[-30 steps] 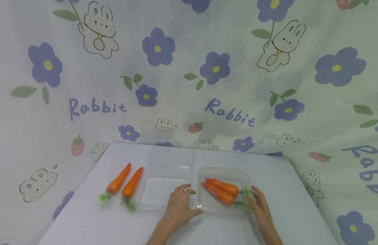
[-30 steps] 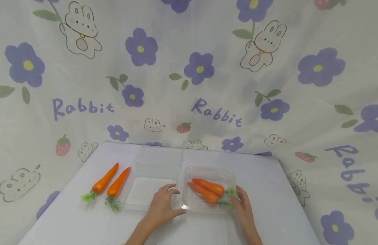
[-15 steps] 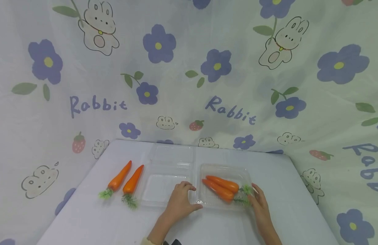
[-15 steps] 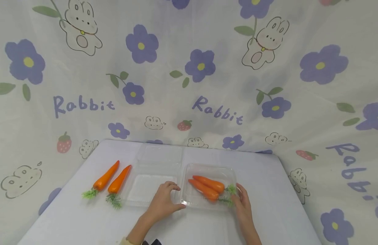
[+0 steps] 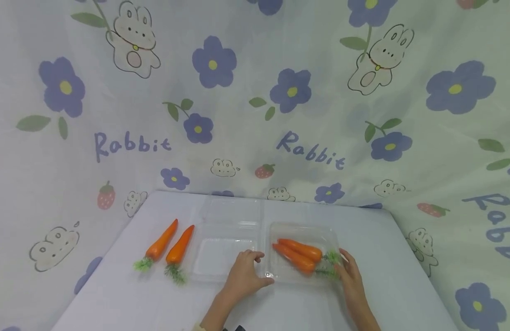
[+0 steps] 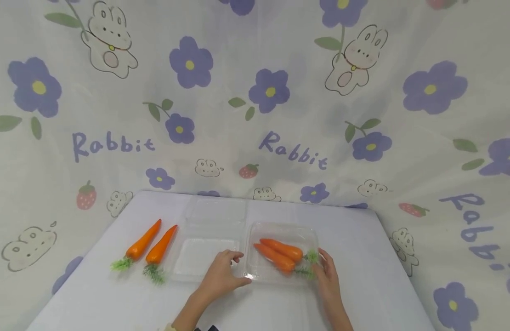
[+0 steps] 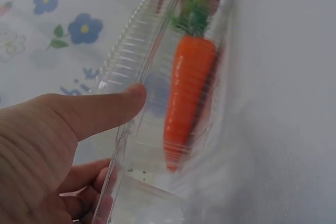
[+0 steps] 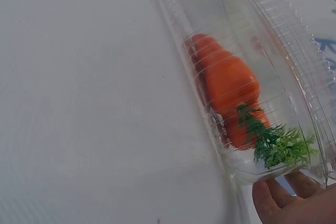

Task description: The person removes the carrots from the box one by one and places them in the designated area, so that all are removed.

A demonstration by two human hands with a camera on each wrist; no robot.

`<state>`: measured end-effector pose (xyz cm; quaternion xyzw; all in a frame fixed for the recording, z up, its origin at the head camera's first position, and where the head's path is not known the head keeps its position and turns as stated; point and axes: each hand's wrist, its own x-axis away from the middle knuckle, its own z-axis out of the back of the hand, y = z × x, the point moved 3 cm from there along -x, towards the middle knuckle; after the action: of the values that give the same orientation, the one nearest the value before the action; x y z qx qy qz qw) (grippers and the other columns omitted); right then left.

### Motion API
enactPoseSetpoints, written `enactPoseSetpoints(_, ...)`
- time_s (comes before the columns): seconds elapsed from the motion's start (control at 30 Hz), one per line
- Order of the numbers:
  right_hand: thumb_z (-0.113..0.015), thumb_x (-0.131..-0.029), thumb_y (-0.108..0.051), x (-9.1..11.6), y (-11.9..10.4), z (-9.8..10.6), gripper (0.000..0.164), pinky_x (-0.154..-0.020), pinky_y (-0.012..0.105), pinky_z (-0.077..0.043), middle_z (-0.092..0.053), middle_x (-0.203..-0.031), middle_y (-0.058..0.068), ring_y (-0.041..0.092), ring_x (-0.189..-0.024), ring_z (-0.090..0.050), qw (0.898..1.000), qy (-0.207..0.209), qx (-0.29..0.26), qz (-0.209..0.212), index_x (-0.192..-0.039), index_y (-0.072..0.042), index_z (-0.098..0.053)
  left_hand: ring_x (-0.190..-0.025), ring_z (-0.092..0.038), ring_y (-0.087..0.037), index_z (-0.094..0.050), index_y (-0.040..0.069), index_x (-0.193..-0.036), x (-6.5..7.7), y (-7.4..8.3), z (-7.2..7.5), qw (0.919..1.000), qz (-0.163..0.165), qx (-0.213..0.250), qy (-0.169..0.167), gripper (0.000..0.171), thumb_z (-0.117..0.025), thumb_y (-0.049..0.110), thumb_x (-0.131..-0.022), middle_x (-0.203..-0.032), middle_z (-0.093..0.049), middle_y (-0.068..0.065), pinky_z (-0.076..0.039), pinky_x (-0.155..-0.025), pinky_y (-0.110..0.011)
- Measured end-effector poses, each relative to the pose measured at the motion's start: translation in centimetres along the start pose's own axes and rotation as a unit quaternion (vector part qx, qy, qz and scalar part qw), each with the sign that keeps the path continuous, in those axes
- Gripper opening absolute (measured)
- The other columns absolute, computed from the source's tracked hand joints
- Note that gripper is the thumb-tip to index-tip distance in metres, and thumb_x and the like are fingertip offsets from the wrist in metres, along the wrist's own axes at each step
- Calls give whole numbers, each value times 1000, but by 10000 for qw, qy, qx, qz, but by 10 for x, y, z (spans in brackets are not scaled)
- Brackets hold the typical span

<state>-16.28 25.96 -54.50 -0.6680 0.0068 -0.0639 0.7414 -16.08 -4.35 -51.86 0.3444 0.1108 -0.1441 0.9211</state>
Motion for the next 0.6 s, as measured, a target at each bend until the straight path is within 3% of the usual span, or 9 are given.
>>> enactPoseSetpoints(0.3,-47,-103,-18,3,3,0,55,-109,54,-24,-22,-155,21,37,-141,-20,9999,105,-32,-20,-152,-12,-23,-88,-49,-16,-65,6,-115,2,2,-1,9998,-4,42,-193,63,-89,35,-65,-94,-57,-1,-47,-72,-31)
enactPoseSetpoints(0.6,-47,-101,-15,1,0,-1,53,-108,56,-26,-25,-153,20,37,-140,-22,9999,130,-8,11,-150,-14,-27,-89,-54,-19,-68,7,-105,1,1,2,10000,-36,-22,-69,54,-88,37,-66,-98,-57,-4,-48,-78,-38)
